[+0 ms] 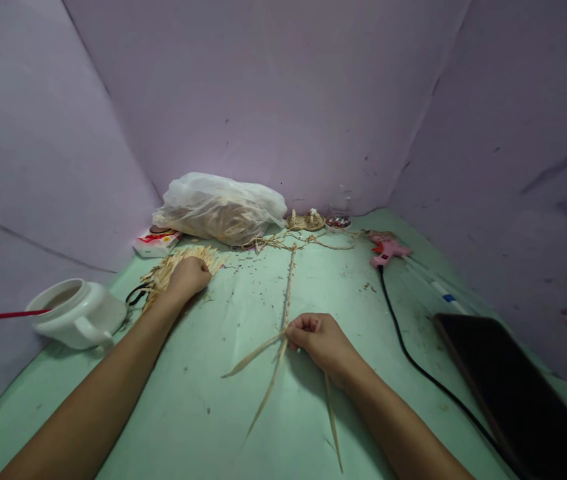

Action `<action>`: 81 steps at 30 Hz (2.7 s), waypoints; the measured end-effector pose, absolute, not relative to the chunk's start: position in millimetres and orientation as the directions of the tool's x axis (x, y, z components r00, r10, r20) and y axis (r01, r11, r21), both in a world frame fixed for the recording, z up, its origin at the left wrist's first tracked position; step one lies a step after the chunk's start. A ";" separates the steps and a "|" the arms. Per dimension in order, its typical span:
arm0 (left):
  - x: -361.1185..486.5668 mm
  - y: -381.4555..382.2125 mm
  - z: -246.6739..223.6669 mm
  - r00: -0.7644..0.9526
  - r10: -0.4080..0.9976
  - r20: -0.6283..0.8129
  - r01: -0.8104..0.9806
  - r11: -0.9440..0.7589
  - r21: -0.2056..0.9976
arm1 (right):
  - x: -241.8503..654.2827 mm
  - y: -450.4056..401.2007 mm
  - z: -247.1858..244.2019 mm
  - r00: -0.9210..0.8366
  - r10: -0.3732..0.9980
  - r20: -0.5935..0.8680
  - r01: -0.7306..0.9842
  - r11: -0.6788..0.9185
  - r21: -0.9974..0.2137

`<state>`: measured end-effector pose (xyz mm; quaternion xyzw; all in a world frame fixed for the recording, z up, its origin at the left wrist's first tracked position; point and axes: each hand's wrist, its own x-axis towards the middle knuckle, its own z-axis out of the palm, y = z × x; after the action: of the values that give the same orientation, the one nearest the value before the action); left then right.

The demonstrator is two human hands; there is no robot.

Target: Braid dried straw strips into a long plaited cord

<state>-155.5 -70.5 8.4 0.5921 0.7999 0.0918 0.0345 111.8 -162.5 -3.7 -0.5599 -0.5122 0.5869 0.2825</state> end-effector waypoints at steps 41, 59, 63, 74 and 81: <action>-45.0 -137.9 41.7 0.222 0.916 -0.335 0.667 0.108 0.737 | 113.3 -161.0 -1.9 -0.243 0.907 -0.343 0.095 -0.330 -0.939; -32.7 -136.4 30.1 0.335 0.717 -0.611 0.201 0.579 0.790 | 113.3 -161.7 -0.8 -0.240 0.906 -0.350 0.090 -0.338 -0.937; -28.8 -141.4 22.5 0.218 0.832 -0.510 0.263 0.453 0.852 | 113.7 -162.6 1.5 -0.245 0.897 -0.368 0.060 -0.365 -0.929; -21.6 -146.8 19.1 0.227 0.839 -0.494 0.338 0.408 0.848 | 115.8 -162.4 3.8 -0.233 0.889 -0.394 0.065 -0.390 -0.918; -24.9 -141.5 10.4 0.292 0.808 -0.511 0.317 0.423 0.849 | 116.5 -162.2 4.0 -0.256 0.879 -0.402 0.055 -0.401 -0.914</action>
<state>-24.9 -141.5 10.4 0.5006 0.5619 0.1953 0.6289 116.5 -162.2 4.0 -0.5223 -0.4472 0.6542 0.3151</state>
